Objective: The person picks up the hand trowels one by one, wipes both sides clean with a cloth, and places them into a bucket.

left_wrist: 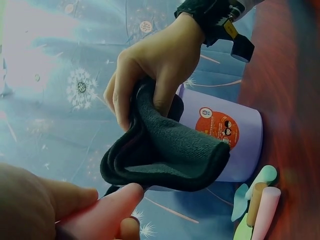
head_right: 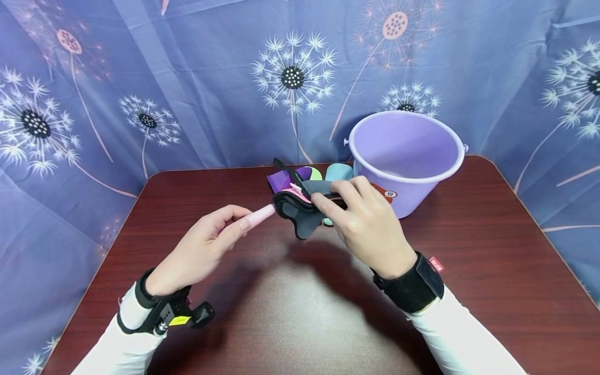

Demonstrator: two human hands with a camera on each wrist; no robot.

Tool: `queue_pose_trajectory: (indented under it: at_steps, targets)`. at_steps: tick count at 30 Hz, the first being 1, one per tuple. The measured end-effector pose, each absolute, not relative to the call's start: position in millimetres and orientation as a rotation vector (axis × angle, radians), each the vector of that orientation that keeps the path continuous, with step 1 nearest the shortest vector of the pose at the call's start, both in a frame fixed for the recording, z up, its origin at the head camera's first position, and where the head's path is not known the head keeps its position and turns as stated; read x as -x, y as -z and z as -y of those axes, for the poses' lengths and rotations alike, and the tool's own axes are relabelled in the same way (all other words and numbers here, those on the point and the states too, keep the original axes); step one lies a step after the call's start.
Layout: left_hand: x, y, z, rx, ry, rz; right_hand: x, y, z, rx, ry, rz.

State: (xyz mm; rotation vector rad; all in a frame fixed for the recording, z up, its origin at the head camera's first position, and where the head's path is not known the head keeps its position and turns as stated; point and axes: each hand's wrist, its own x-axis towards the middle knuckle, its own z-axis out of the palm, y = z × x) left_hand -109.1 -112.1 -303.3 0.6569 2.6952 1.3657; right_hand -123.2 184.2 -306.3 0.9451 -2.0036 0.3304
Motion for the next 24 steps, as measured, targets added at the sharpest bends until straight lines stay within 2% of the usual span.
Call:
queue_pose_trajectory:
  at_steps: [24]
  targets:
    - [107,303,111,-0.747,-1.348,-2.698,134,317,-202,-0.677,-0.425,2.115]
